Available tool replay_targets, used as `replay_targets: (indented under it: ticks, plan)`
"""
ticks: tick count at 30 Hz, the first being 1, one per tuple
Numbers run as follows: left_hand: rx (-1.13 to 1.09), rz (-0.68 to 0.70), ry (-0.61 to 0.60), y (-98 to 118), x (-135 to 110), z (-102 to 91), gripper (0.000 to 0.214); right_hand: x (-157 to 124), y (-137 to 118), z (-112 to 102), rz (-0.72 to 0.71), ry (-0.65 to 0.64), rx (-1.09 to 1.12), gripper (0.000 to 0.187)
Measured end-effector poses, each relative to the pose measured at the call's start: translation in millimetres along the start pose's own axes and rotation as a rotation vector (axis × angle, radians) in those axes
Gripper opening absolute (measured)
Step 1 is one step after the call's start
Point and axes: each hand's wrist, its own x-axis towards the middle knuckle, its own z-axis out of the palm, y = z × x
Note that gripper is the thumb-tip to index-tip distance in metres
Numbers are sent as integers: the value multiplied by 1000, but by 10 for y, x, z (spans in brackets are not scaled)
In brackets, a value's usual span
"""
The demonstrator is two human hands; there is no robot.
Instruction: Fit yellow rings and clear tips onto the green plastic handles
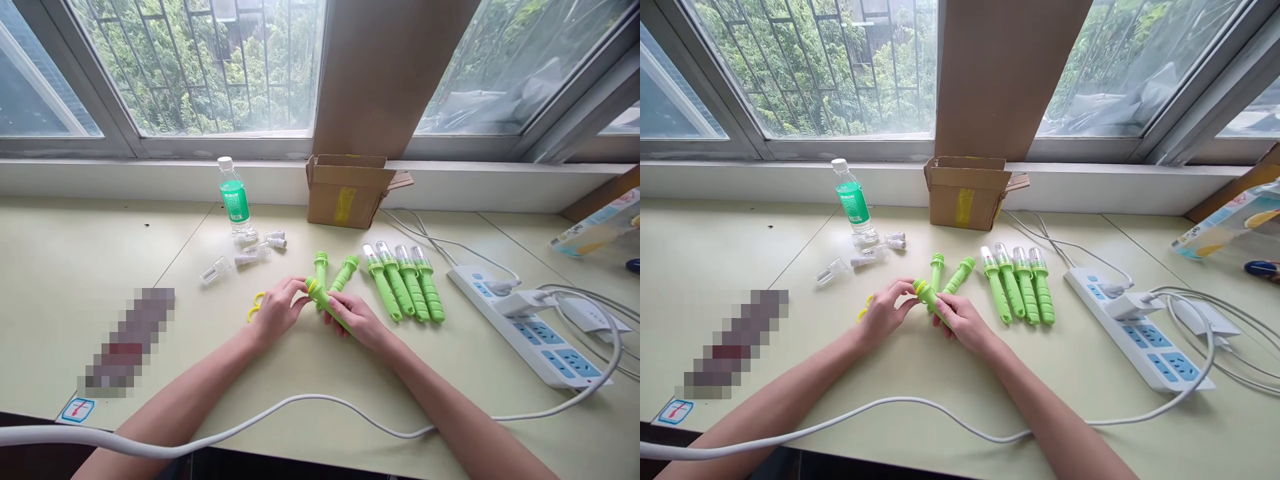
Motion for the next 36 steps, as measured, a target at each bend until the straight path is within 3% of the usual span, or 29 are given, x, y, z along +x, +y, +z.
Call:
replay_targets:
  ticks: [13,36]
  plan:
    - [-36,16,37,35,4,14,13,-17,-18,28,48,94,-20,31]
    - [10,4,4,31,12,-2,9,-4,20,6,-12,54,-2,29]
